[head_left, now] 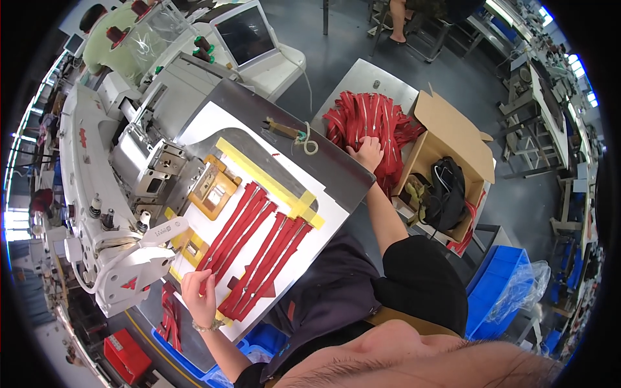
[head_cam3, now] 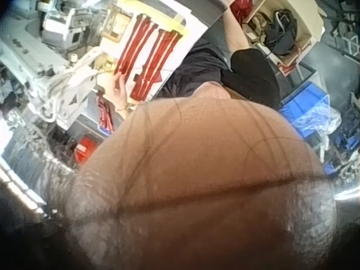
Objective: Preparing and sewing zippers on a sewing machine.
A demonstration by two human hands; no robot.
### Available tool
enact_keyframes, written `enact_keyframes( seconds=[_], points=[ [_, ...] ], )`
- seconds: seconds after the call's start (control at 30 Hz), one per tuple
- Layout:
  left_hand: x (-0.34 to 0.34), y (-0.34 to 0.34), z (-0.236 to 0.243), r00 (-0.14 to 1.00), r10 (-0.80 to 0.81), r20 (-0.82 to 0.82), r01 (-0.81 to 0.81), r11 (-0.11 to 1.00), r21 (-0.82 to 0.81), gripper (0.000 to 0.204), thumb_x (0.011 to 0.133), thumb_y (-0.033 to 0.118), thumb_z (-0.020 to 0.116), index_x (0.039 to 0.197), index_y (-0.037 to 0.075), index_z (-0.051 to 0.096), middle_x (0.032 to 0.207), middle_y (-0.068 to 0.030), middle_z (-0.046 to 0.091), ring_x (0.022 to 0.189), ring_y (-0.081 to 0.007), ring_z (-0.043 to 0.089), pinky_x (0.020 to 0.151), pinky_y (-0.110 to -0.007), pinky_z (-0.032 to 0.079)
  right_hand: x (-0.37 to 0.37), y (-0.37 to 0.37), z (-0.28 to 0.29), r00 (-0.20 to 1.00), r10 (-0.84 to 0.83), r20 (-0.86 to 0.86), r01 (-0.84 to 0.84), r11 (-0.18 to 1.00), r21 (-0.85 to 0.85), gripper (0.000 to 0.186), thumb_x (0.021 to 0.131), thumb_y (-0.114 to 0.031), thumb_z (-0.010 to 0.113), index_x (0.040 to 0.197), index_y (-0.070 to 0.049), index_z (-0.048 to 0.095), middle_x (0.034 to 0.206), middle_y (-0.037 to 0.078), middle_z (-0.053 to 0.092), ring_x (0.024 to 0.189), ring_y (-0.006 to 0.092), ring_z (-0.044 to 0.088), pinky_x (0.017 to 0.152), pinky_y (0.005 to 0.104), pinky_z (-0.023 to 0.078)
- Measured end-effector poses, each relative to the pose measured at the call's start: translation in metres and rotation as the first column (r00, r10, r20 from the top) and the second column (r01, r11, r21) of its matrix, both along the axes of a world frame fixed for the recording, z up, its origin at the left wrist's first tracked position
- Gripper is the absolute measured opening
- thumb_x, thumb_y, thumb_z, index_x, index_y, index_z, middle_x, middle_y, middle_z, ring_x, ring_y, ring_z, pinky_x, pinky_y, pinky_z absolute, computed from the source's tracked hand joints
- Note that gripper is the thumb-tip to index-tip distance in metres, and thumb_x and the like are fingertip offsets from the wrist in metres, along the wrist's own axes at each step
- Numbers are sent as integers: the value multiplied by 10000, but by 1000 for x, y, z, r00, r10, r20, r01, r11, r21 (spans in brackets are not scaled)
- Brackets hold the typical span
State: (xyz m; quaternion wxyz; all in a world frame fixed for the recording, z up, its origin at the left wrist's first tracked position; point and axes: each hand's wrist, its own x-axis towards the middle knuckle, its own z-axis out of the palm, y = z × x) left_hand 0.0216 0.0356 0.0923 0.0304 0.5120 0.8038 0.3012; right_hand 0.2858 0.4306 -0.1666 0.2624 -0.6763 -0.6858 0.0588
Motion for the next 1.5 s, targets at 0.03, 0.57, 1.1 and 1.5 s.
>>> enact_keyframes(
  seconds=[0.03,0.57,1.1,1.5],
  points=[
    [0,-1,0,1000,2,-1,-2,1000,1,112,750,-23,679,850,16,648,789,-88,603,767,-237,567,705,-317,431,-1,0,1,999,-10,30,10,1000,1,456,627,-334,799,973,-151,565,982,47,504,965,250,522,781,423,404],
    [2,-10,2,1000,7,7,-8,999,44,132,739,-20,692,853,31,649,783,-79,605,755,-227,564,705,-314,424,44,38,1,284,-260,-923,-422,831,-364,144,823,-60,659,933,22,615,827,104,684,680,179,675,536,263,507],
    [3,-7,5,999,-23,38,22,999,26,122,737,14,698,844,42,647,773,-72,603,740,-237,562,706,-324,403,53,85,81,279,-104,-955,-474,849,-231,201,901,-69,598,1083,12,576,928,104,669,752,158,660,594,241,523],
    [25,27,9,799,-123,588,89,992,86,212,850,123,651,1030,13,658,912,-101,661,806,-186,612,744,-296,469,-38,-123,245,-336,-364,-869,-787,615,47,287,944,-48,500,1230,-60,496,1125,91,618,890,130,614,723,268,520]
  ],
)
